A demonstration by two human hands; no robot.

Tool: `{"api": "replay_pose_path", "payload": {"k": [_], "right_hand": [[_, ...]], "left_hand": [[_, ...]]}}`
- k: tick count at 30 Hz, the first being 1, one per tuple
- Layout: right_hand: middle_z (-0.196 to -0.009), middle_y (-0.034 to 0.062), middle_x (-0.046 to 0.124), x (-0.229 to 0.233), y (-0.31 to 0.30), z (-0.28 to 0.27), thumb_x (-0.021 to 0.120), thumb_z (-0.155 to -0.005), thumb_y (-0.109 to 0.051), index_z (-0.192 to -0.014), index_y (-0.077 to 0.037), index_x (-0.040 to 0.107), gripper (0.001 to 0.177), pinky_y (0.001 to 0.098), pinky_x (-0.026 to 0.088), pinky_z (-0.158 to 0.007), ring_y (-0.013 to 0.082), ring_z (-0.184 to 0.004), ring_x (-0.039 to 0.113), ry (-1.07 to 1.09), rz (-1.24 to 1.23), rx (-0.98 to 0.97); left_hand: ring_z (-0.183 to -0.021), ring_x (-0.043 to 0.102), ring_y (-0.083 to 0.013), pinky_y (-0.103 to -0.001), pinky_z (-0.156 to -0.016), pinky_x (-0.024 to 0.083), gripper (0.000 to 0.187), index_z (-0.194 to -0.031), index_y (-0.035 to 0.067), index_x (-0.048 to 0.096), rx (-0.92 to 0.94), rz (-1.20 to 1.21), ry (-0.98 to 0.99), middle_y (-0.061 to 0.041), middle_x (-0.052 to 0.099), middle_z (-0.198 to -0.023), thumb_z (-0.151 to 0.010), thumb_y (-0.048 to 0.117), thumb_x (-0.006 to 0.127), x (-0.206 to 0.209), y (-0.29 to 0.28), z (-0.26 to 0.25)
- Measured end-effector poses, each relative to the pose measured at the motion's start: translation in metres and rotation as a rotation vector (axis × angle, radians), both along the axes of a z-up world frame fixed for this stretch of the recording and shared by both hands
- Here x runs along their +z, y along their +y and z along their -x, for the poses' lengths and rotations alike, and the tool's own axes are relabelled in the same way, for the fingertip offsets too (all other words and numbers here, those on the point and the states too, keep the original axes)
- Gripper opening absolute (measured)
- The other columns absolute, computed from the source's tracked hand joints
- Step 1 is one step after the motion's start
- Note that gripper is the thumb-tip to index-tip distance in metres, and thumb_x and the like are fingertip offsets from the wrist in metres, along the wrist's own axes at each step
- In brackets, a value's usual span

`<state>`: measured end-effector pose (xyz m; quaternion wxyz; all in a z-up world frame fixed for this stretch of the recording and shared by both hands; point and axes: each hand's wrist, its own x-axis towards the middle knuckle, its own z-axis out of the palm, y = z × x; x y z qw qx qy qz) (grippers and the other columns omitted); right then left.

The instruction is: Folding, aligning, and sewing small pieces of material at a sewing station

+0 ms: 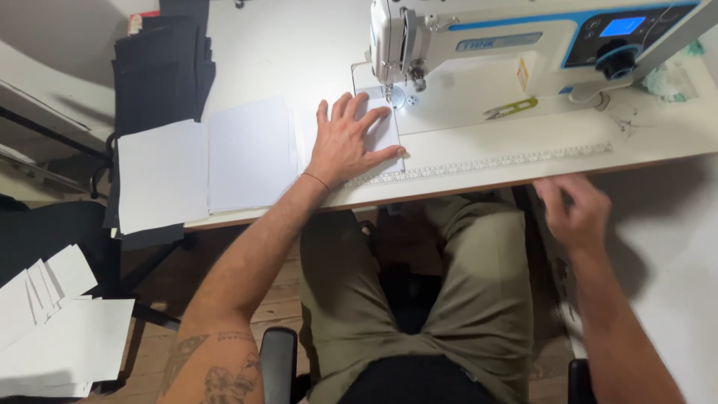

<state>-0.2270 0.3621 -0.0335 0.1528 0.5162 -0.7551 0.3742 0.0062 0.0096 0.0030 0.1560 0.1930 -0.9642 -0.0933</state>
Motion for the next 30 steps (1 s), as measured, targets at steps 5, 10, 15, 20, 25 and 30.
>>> {"api": "replay_pose_path", "payload": {"k": [5,10,15,20,25,30], "right_hand": [[-0.06,0.0034,0.054,0.007,-0.065,0.022,0.065,-0.113,-0.011,-0.075,-0.002,0.07,0.04,0.0321,0.033,-0.058,0.0144,-0.058,0.045,-0.129,0.033,0.036],[-0.059,0.0,0.062,0.012,-0.092,0.035,0.065,-0.117,-0.033,-0.06,-0.007,0.062,0.062,0.0313,0.036,-0.053,0.0124,-0.054,0.054,-0.175,-0.113,-0.113],[-0.059,0.0021,0.022,0.008,-0.09,0.039,0.07,-0.112,-0.036,-0.062,-0.01,0.031,0.068,0.0401,0.024,-0.055,0.0176,-0.059,0.023,-0.062,-0.181,-0.177],[-0.058,0.0019,0.019,0.007,-0.087,0.034,0.072,-0.113,-0.032,-0.062,-0.009,0.029,0.071,0.039,0.02,-0.055,0.0181,-0.059,0.021,-0.07,-0.165,-0.176],[-0.058,0.0014,0.02,0.008,-0.09,0.037,0.071,-0.114,-0.032,-0.062,-0.009,0.03,0.07,0.038,0.021,-0.056,0.0176,-0.058,0.022,-0.086,-0.143,-0.181],[-0.058,0.0016,0.021,0.008,-0.088,0.035,0.073,-0.115,-0.029,-0.062,-0.008,0.03,0.071,0.0386,0.02,-0.056,0.0178,-0.058,0.022,-0.097,-0.139,-0.168]], "left_hand": [[-0.143,0.037,-0.0414,-0.071,-0.113,0.02,0.081,-0.139,0.031,0.059,-0.004,-0.012,0.01,-0.018,0.047,-0.151,-0.085,0.088,0.043,-0.002,0.001,0.0],[-0.145,0.035,-0.0417,-0.072,-0.114,0.018,0.081,-0.14,0.031,0.058,0.005,-0.037,-0.011,-0.018,0.045,-0.153,-0.084,0.088,0.043,0.001,-0.003,0.001],[-0.145,0.035,-0.0425,-0.075,-0.114,0.018,0.086,-0.142,0.029,0.057,-0.003,-0.048,-0.038,-0.02,0.042,-0.155,-0.084,0.09,0.036,-0.001,-0.005,0.004],[-0.145,0.034,-0.043,-0.076,-0.113,0.018,0.085,-0.141,0.031,0.056,0.004,-0.065,-0.061,-0.02,0.042,-0.156,-0.083,0.09,0.038,-0.002,-0.004,0.003],[-0.144,0.035,-0.0425,-0.073,-0.114,0.018,0.081,-0.14,0.031,0.058,0.004,-0.039,-0.007,-0.02,0.045,-0.153,-0.085,0.088,0.043,-0.001,-0.006,0.003],[-0.144,0.035,-0.0417,-0.073,-0.114,0.018,0.085,-0.142,0.03,0.057,0.0,-0.044,-0.016,-0.019,0.043,-0.154,-0.084,0.09,0.04,-0.004,-0.006,0.004]]}}
